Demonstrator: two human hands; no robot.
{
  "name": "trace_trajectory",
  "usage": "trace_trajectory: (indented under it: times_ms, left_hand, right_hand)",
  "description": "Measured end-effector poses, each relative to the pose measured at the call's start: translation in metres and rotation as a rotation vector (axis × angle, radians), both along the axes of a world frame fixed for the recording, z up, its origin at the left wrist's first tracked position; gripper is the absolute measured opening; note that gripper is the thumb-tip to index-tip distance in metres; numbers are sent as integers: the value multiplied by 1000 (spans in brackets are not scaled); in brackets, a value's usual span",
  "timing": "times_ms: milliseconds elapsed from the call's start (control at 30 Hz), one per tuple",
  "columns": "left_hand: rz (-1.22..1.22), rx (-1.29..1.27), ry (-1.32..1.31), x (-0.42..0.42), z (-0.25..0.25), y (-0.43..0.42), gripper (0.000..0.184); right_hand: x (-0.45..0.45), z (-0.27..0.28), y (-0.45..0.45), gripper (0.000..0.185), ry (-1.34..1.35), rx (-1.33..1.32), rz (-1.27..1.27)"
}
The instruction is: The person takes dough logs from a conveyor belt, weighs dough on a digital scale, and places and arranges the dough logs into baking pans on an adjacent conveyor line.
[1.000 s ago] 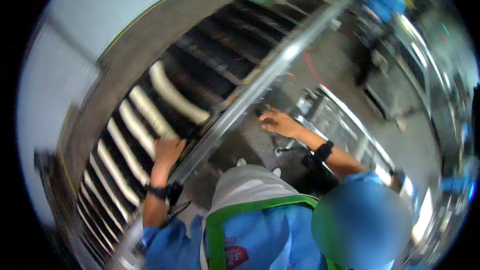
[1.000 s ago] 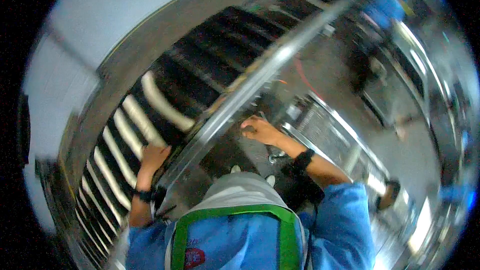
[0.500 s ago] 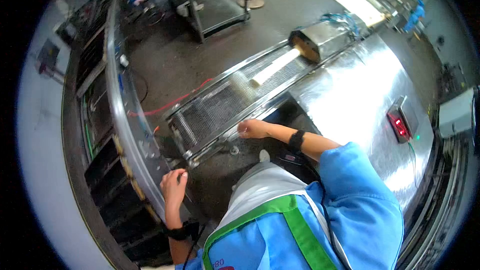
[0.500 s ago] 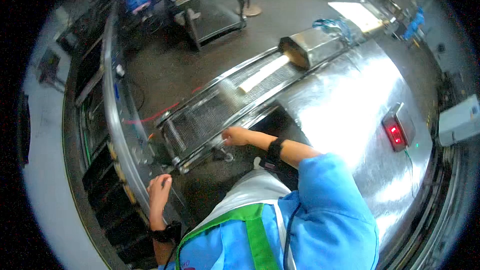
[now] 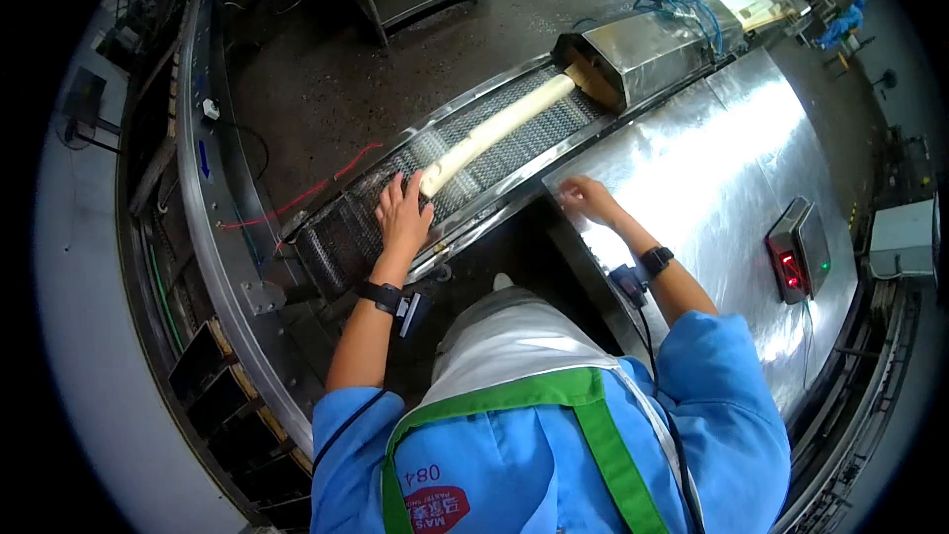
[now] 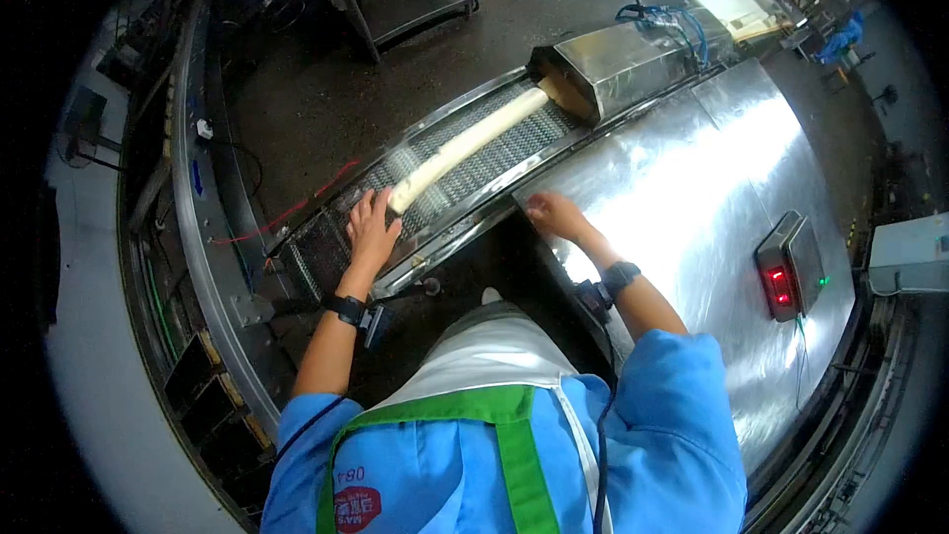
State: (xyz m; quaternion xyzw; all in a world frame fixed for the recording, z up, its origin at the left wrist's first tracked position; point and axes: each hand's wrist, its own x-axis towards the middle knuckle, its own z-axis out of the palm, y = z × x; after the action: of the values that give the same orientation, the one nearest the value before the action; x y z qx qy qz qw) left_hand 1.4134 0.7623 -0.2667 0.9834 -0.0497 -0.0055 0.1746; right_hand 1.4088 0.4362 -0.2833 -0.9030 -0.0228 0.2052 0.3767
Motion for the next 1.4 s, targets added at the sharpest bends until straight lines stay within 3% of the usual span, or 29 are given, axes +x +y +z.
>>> trace_trajectory:
  times_ms: [33,100,200,267,333,400,500,633,700,733,800,833,900,967,1033,1100,1167,1300,1367,1400]
  left_hand:
    - [-3,5,2,3,-1,-4,55]
    - [-84,60,3,2,-5,-9,57]
    - [-20,35,-21,0,-14,-8,59]
    - [41,69,-73,1,-13,-7,57]
    - [86,95,-67,1,-14,-2,56]
    - [89,100,-70,4,-17,4,55]
    - [148,112,27,8,-14,21,51]
    - [27,-66,-33,15,14,21,37]
    - [-338,-335,61,26,28,4,22]
    - [-413,-405,126,28,50,-22,13]
    - [-609,-491,159,36,57,-64,13]
    - [-721,-547,189,38,57,-85,13]
    - [-848,-540,168,50,54,-123,15]
    - [-879,-464,131,62,53,-148,18]
    - [-841,-386,31,77,47,-166,23]
    - [-784,-309,25,107,18,-179,29]
    - [-534,-135,24,115,16,-194,38]
    - [-323,79,-36,158,-24,-197,50]
    - [-265,94,28,168,-48,-189,58]
    - [-270,57,68,165,-49,-188,62]
  right_hand:
    - [12,1,1,30,2,5,-3]
    - [38,3,11,39,-366,-273,98]
    - [86,3,36,45,-419,-434,138]
    - [109,-5,61,43,-687,-567,263]
    - [126,-7,94,40,-730,-483,441]
    - [129,-19,126,19,-634,-522,505]
    - [125,-14,145,25,-608,-373,444]
    - [57,78,105,34,-563,-130,145]
    - [26,90,61,37,-540,222,16]
    - [6,106,38,37,-396,320,-81]
    - [-39,142,-6,33,-81,584,-381]
    - [-60,150,-30,35,-39,717,-527]
    - [-104,159,-93,38,-175,732,-711]
    - [-144,184,-152,39,-301,386,-941]
    - [-180,190,-214,42,-700,-16,-1003]
    - [-211,209,-276,39,-734,-540,-1003]
    - [-227,241,-304,38,-655,-1019,-966]
    - [-235,242,-386,41,-461,-1340,-998]
    - [-234,205,-442,42,-478,-1357,-969]
    - [-227,183,-466,42,-311,-1336,-956]
